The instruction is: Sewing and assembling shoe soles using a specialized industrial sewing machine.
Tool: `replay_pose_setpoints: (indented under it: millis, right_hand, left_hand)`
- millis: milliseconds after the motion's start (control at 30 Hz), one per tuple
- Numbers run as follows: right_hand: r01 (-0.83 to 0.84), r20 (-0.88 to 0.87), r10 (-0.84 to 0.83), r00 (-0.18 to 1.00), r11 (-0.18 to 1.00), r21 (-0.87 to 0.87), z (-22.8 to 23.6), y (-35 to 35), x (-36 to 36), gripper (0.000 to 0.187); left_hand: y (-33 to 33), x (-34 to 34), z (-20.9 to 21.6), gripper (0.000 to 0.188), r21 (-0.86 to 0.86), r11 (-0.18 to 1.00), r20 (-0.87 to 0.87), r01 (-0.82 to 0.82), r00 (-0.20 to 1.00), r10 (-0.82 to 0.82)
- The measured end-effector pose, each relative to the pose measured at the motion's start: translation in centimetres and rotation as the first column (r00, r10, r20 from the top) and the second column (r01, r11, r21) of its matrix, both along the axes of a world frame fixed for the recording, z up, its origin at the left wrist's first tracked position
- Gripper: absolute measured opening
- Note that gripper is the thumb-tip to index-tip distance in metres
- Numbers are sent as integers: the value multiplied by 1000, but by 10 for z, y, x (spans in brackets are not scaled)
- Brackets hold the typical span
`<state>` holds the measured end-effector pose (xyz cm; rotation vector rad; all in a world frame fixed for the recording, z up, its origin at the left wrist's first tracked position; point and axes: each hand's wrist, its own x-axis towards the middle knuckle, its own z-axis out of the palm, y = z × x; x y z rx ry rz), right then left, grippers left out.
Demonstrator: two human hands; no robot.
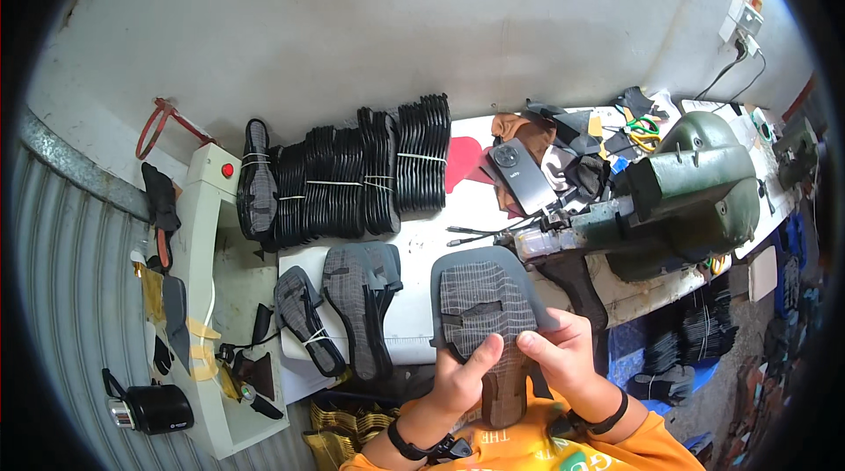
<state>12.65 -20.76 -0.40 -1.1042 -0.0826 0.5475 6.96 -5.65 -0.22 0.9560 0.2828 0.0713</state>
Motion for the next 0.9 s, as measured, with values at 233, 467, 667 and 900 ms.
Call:
replay_pose_setpoints:
  millis: [233,467,667,900]
  right_hand:
    - [232,23,-234,972,969,82,-1,-2,-5,10]
    - [522,864,-19,503,803,-286,14,-1,-5,26]
    - [585,802,541,253,574,-573,26,7,-15,36]
    - [120,739,310,598,877,-464,13,-12,-1,28]
  left_hand:
    - [-3,0,2,35,-208,978,126,-23,991,50]
    - [-9,-11,-3,40,-74,991,-40,-114,993,112]
    - [-15,-13,-13,36,168,936,43,-308,951,305]
    - [-5,-11,-24,35,-63,983,-131,-174,978,165]
